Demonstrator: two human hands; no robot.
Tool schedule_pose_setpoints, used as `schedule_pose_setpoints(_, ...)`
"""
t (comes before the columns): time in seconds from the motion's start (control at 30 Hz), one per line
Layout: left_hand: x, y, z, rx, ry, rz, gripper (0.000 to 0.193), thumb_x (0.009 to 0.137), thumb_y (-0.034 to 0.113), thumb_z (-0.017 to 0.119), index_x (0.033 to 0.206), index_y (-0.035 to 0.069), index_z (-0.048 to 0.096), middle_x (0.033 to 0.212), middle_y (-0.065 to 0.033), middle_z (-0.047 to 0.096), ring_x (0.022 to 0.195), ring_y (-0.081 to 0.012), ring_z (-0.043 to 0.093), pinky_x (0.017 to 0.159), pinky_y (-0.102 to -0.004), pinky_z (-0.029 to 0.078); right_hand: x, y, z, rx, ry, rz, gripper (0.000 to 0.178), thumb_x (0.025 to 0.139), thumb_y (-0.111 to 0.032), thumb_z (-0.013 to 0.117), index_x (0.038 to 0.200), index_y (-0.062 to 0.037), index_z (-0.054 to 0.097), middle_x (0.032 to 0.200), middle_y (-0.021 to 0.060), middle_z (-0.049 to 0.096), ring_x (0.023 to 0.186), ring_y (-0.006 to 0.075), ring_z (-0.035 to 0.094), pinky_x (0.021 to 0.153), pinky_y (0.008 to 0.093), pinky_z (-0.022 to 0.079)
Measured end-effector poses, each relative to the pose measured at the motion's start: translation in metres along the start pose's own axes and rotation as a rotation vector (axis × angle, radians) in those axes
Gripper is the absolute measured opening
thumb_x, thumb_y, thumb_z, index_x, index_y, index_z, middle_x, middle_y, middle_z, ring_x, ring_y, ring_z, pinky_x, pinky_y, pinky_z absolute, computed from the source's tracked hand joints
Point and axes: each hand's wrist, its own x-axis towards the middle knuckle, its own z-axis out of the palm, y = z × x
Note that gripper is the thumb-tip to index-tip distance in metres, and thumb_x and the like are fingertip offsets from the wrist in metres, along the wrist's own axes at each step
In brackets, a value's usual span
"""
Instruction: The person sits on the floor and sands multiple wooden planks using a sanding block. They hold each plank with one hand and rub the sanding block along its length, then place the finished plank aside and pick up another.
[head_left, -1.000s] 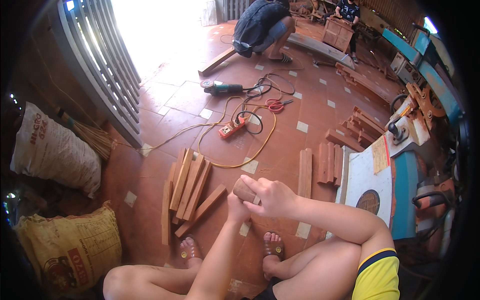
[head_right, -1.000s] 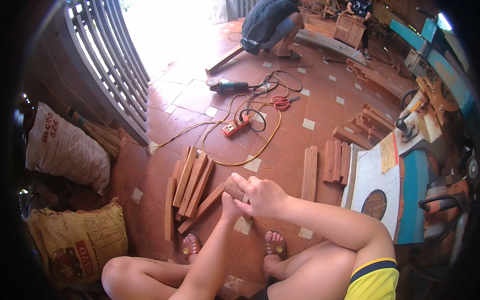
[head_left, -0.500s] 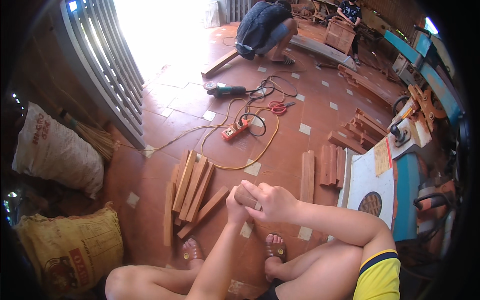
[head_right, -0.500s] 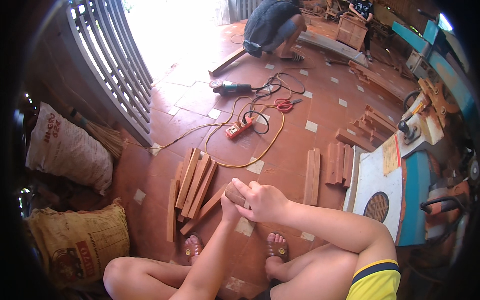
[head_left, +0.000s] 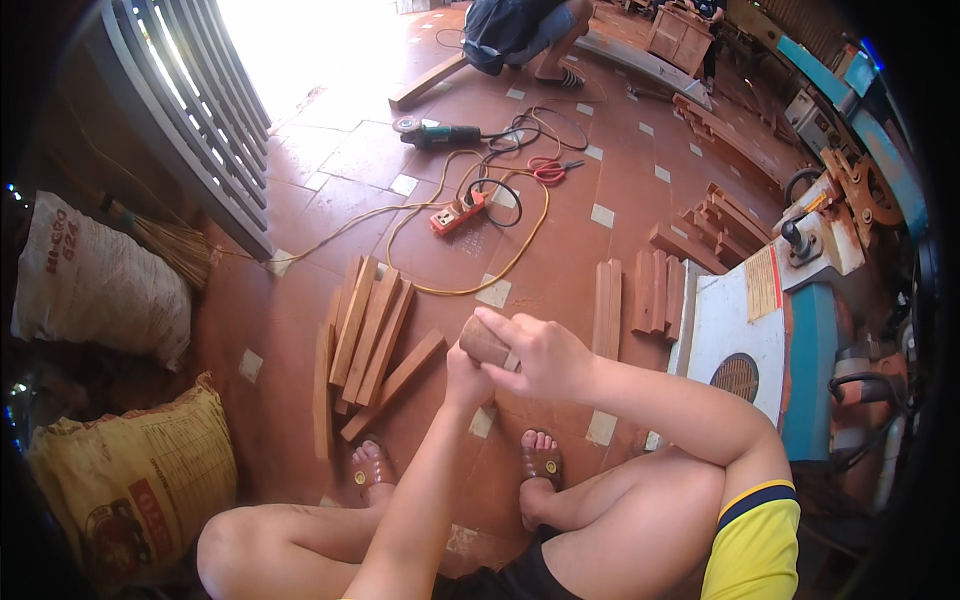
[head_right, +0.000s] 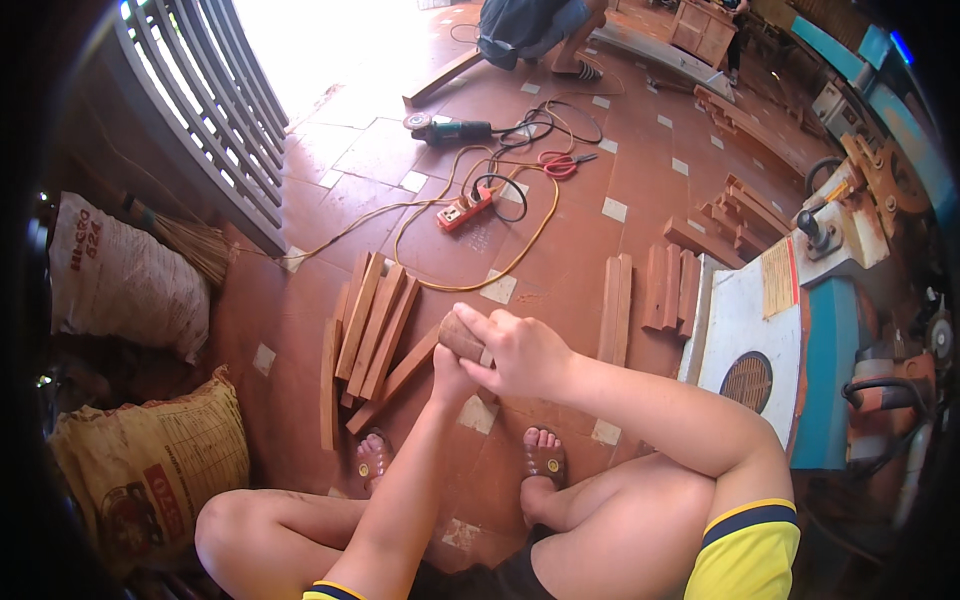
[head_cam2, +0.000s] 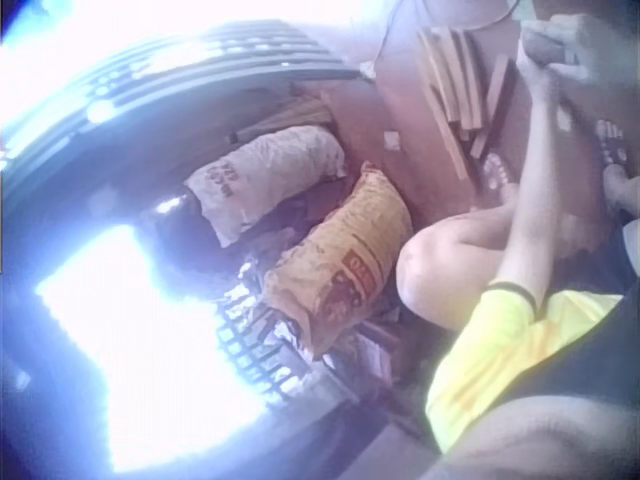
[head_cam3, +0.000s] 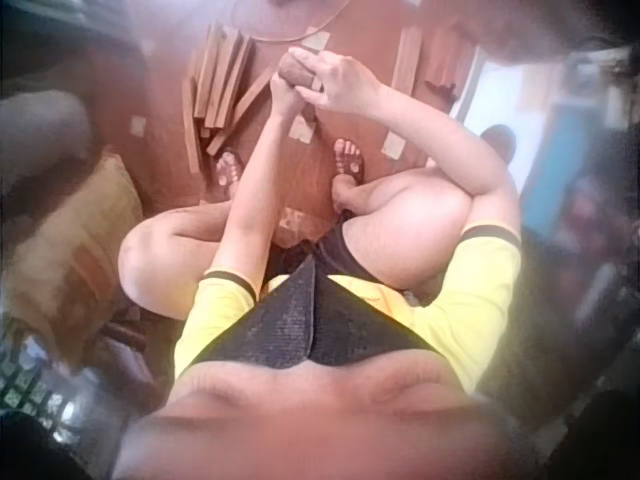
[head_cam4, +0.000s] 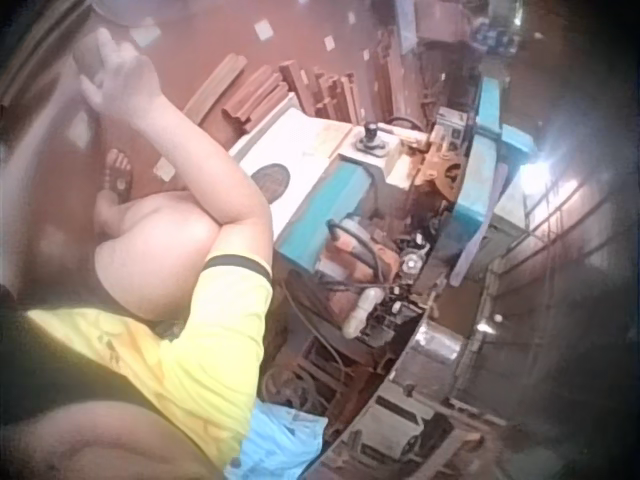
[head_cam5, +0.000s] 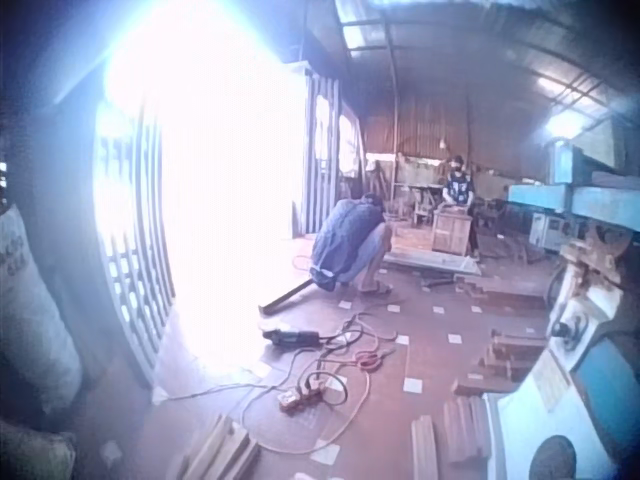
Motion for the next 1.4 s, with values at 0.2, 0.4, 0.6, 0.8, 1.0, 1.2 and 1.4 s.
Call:
schedule_pose_setpoints(0.2, -0.004, 0.007, -0.001, 0.061, -0.075, 0.032, 0.024, 0.086, 0.008, 0.079, 0.108, 0.003, 0.072, 0.103, -0.0072, 0.078, 0.097, -0.0156, 0.074, 0.082, -0.0332, 0.059, -0.007, 0.005, 0.004, -0.07, 0.046, -0.123, 0.082, 0.085, -0.029, 0.081, 0.155, -0.0041, 0.048, 0.09, 0.0197, 0.066, 0.069, 0.0354, 0.071, 0.062, 0.0415, 0.059)
schedule_pose_setpoints(0.4, -0.005, -0.002, -0.007, 0.158, -0.037, -0.048, 0.02, 0.082, 0.005, 0.078, 0.099, 0.001, 0.067, 0.094, -0.0102, 0.074, 0.087, -0.0156, 0.071, 0.075, -0.035, 0.057, 0.003, 0.008, 0.002, -0.014, 0.053, -0.036, 0.078, 0.086, -0.03, 0.08, 0.152, -0.0003, 0.05, 0.091, 0.0238, 0.068, 0.072, 0.0412, 0.071, 0.066, 0.0458, 0.06)
schedule_pose_setpoints(0.6, -0.022, 0.014, 0.027, 0.271, -0.141, 0.176, 0.019, 0.078, 0.0, 0.076, 0.089, 0.002, 0.06, 0.081, -0.0121, 0.063, 0.071, -0.0225, 0.064, 0.068, -0.0353, 0.052, 0.017, 0.059, 0.004, 0.114, -0.067, 0.453, 0.072, 0.089, -0.043, 0.073, 0.142, 0.0026, 0.059, 0.105, 0.0302, 0.075, 0.099, 0.0431, 0.075, 0.085, 0.0475, 0.062)
schedule_pose_setpoints(0.8, -0.022, 0.017, 0.01, 0.321, -0.088, 0.194, 0.02, 0.08, 0.002, 0.078, 0.093, 0.002, 0.063, 0.081, -0.0103, 0.062, 0.073, -0.0229, 0.064, 0.069, -0.034, 0.052, -0.012, 0.098, 0.014, 0.082, -0.116, 0.678, 0.07, 0.086, -0.047, 0.074, 0.142, -0.0062, 0.063, 0.115, 0.0252, 0.076, 0.11, 0.0405, 0.073, 0.097, 0.0454, 0.059)
schedule_pose_setpoints(1.0, -0.02, 0.026, -0.018, 0.428, 0.021, 0.115, 0.031, 0.077, 0.015, 0.09, 0.092, 0.001, 0.066, 0.091, -0.0155, 0.066, 0.081, -0.0336, 0.066, 0.074, -0.0421, 0.055, -0.031, 0.113, 0.018, -0.056, -0.387, 0.665, 0.061, 0.086, -0.047, 0.072, 0.13, -0.0049, 0.066, 0.116, 0.0243, 0.075, 0.11, 0.0417, 0.072, 0.096, 0.0494, 0.058)
schedule_pose_setpoints(1.2, -0.011, 0.04, -0.044, 0.526, -0.01, -0.018, 0.031, 0.08, 0.015, 0.091, 0.089, -0.002, 0.066, 0.079, -0.0128, 0.067, 0.068, -0.0245, 0.066, 0.065, -0.0384, 0.054, -0.035, 0.121, 0.018, -0.146, -0.462, 0.647, 0.054, 0.086, -0.046, 0.07, 0.12, -0.004, 0.067, 0.111, 0.0222, 0.076, 0.108, 0.0396, 0.073, 0.093, 0.0495, 0.059)
schedule_pose_setpoints(1.4, -0.008, 0.052, -0.035, 0.517, 0.216, 0.214, 0.032, 0.082, 0.009, 0.088, 0.107, -0.001, 0.071, 0.101, -0.0137, 0.072, 0.09, -0.0263, 0.073, 0.08, -0.0356, 0.059, -0.043, 0.124, 0.019, -0.187, -0.533, 0.636, 0.055, 0.087, -0.047, 0.07, 0.12, -0.0034, 0.068, 0.112, 0.0202, 0.077, 0.108, 0.036, 0.074, 0.092, 0.048, 0.06)
